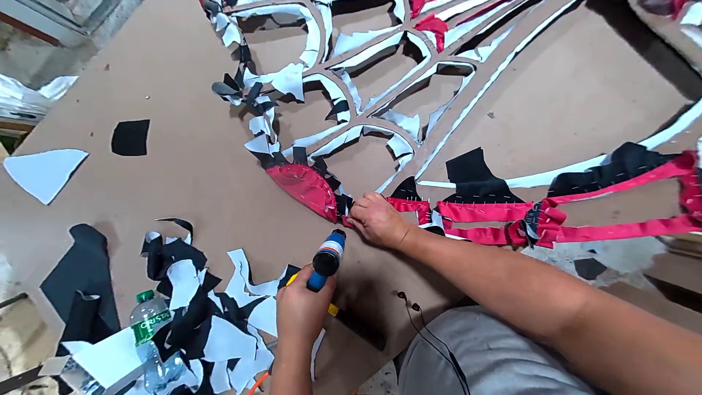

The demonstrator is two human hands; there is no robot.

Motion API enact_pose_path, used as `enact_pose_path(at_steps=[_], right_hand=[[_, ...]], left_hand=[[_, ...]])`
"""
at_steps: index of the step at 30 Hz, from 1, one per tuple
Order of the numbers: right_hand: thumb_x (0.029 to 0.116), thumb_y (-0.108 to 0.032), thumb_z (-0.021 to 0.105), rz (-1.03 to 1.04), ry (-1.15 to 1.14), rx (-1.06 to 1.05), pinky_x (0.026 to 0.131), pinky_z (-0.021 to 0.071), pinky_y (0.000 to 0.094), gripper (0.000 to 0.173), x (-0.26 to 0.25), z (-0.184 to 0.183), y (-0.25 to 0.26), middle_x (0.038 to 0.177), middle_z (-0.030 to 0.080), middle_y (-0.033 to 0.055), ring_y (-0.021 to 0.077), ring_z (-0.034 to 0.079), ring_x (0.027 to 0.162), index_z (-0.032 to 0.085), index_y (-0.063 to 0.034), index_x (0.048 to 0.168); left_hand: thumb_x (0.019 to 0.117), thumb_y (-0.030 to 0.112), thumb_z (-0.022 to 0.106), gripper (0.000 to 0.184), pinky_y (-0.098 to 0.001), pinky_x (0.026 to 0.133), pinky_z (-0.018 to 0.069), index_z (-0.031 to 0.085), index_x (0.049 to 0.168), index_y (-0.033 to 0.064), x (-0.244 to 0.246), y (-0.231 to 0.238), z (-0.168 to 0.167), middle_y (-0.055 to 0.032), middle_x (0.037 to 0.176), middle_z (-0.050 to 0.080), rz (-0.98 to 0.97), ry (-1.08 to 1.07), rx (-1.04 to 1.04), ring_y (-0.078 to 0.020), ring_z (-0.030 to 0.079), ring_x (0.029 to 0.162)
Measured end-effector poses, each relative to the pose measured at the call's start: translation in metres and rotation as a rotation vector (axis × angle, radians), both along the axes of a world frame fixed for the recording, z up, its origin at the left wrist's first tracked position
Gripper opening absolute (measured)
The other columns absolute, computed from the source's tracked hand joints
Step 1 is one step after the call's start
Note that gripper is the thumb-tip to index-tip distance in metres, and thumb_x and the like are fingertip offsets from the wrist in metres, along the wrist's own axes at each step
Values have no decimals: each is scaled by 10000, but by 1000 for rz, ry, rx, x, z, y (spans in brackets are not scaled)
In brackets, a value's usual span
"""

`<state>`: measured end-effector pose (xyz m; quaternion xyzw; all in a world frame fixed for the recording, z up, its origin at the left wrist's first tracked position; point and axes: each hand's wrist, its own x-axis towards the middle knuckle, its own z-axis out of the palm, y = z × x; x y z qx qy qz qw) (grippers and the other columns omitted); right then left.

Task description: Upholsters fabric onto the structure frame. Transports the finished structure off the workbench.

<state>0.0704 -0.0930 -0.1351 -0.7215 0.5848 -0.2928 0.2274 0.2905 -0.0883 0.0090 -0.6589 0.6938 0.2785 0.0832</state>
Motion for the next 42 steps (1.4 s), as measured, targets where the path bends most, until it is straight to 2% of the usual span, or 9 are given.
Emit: enact_pose_path(at_steps=[8,15,22,27,29,32,36,39,42], right_hand=[[1036,-220,546,4,12,-31,992,501,430,220,2,0,1,978,692,76,270,646,1028,707,-87,967],[1017,-302,596,-118,55,64,1167,372,485,373,-4,5,-3,1294,662,66,249,592,1253,630,-141,1352],[988,-145,611,-110,-32,73,1177,374,446,420,-12,9,-5,1350,636,76,256,561,1301,596,-120,1407],[1033,-111,515,-83,-138,93,1241,317,445,384,-18,11,-2,1346,659,65,225,574,1323,591,-107,1410],[1043,-155,503,12,-101,97,1268,254,456,419,-20,15,4,1317,680,36,183,588,1304,560,-142,1459],[1013,-164,556,199,-49,20,1265,284,444,428,-21,18,25,1381,658,-2,183,508,1406,589,-166,1440],[963,-122,604,373,87,-11,1259,284,466,476,-22,10,44,1534,526,117,320,344,1519,611,-185,1435],[950,-112,616,397,131,10,1267,270,445,491,-23,11,48,1540,515,124,305,352,1516,598,-157,1439],[965,-151,618,439,55,40,1226,345,436,416,-32,21,62,1500,557,115,271,458,1449,647,-142,1380]], left_hand=[[905,443,757,286,-546,703,545,765,1002,174,-17,-23,-2,-51,777,704,-6,-64,81,-237,685,752],[901,421,775,278,-524,667,547,750,925,145,-27,-34,-6,-47,729,683,75,-30,120,-222,672,697],[891,418,767,292,-462,611,580,738,941,132,-26,-32,-8,-31,704,685,130,48,157,-185,670,611],[865,459,758,343,-484,655,567,750,964,131,-12,-6,5,-27,745,693,152,-9,102,-189,677,670],[866,452,766,346,-489,645,573,751,988,128,-3,5,4,-36,751,697,206,-9,89,-199,680,662],[867,420,769,370,-516,667,563,748,1068,110,8,21,-1,-64,792,707,255,-3,56,-223,682,690],[914,377,745,451,-569,775,563,688,1245,76,18,41,-7,-128,942,725,293,1,66,-282,703,833],[914,370,741,503,-550,695,574,650,1306,67,21,51,-13,-144,939,711,318,30,38,-280,693,758],[926,317,742,611,-592,919,535,556,1455,72,16,58,-12,-179,1214,697,268,32,25,-328,691,1050]])
